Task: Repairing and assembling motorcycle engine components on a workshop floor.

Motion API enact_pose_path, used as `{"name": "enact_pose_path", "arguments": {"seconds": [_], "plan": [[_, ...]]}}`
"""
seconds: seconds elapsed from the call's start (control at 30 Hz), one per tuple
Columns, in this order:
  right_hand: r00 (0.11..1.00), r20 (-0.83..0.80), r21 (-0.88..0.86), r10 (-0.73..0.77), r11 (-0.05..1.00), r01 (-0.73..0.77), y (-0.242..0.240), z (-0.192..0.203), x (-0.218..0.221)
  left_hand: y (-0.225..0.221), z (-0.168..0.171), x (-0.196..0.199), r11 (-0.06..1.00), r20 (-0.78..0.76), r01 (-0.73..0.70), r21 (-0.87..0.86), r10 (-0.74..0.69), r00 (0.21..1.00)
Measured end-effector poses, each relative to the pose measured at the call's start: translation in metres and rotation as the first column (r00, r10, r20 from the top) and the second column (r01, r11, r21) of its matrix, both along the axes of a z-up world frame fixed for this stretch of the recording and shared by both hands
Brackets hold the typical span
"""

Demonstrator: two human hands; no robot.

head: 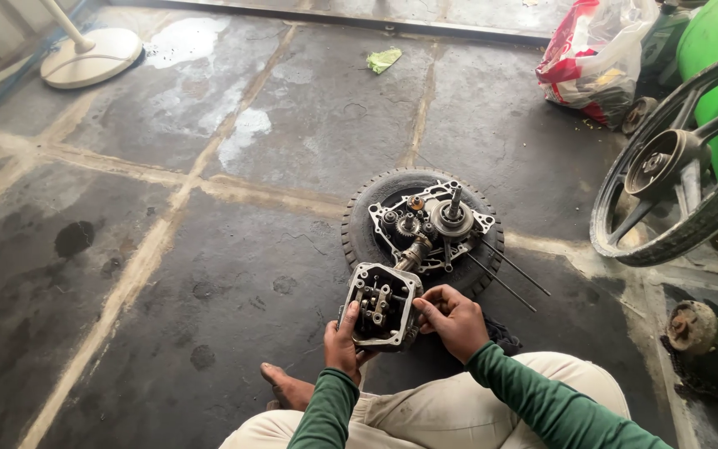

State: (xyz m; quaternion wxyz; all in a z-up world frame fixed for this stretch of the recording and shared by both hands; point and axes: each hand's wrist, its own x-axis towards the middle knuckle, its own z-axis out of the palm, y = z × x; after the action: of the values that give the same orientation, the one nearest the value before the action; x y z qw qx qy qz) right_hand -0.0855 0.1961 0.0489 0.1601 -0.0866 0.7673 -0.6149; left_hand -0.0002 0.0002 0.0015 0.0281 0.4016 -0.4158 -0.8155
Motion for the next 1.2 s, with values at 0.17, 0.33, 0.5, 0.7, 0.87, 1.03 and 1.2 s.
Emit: {"name": "enact_pose_path", "arguments": {"seconds": [0.17, 0.33, 0.5, 0.7, 0.87, 1.03, 1.2], "plan": [[0.979, -0.17, 0.03, 0.112, 0.994, -0.108, 0.007, 0.003, 0.001, -0.001, 0.0, -0.001, 1.0, -0.014, -0.005, 0.008, 0.005, 1.0], [0.971, -0.201, 0.171, 0.13, 0.981, -0.095, 0.006, 0.002, 0.002, 0.0, 0.001, 0.0, 1.0, -0.008, 0.001, 0.013, -0.001, 1.0], [0.972, -0.171, 0.246, 0.16, 0.962, -0.115, 0.006, 0.001, 0.001, 0.0, 0.001, 0.0, 1.0, -0.009, -0.002, 0.012, 0.002, 1.0], [0.96, -0.19, 0.372, 0.207, 0.92, -0.124, 0.008, -0.01, -0.003, 0.0, -0.005, 0.001, 0.999, 0.003, 0.012, -0.041, -0.012, 1.0], [0.973, -0.203, 0.255, 0.108, 0.965, -0.054, 0.002, 0.011, 0.003, 0.001, -0.002, 0.001, 0.999, -0.003, 0.012, -0.043, -0.013, 1.0], [0.987, -0.141, 0.147, 0.072, 0.988, -0.051, 0.0, 0.013, 0.002, 0.0, -0.003, 0.001, 0.999, -0.012, 0.01, -0.033, -0.01, 1.0], [0.995, -0.068, 0.101, 0.074, 0.993, -0.067, 0.003, 0.022, 0.004, 0.001, 0.004, -0.001, 1.0, 0.029, -0.015, -0.013, 0.016, 0.999]]}}
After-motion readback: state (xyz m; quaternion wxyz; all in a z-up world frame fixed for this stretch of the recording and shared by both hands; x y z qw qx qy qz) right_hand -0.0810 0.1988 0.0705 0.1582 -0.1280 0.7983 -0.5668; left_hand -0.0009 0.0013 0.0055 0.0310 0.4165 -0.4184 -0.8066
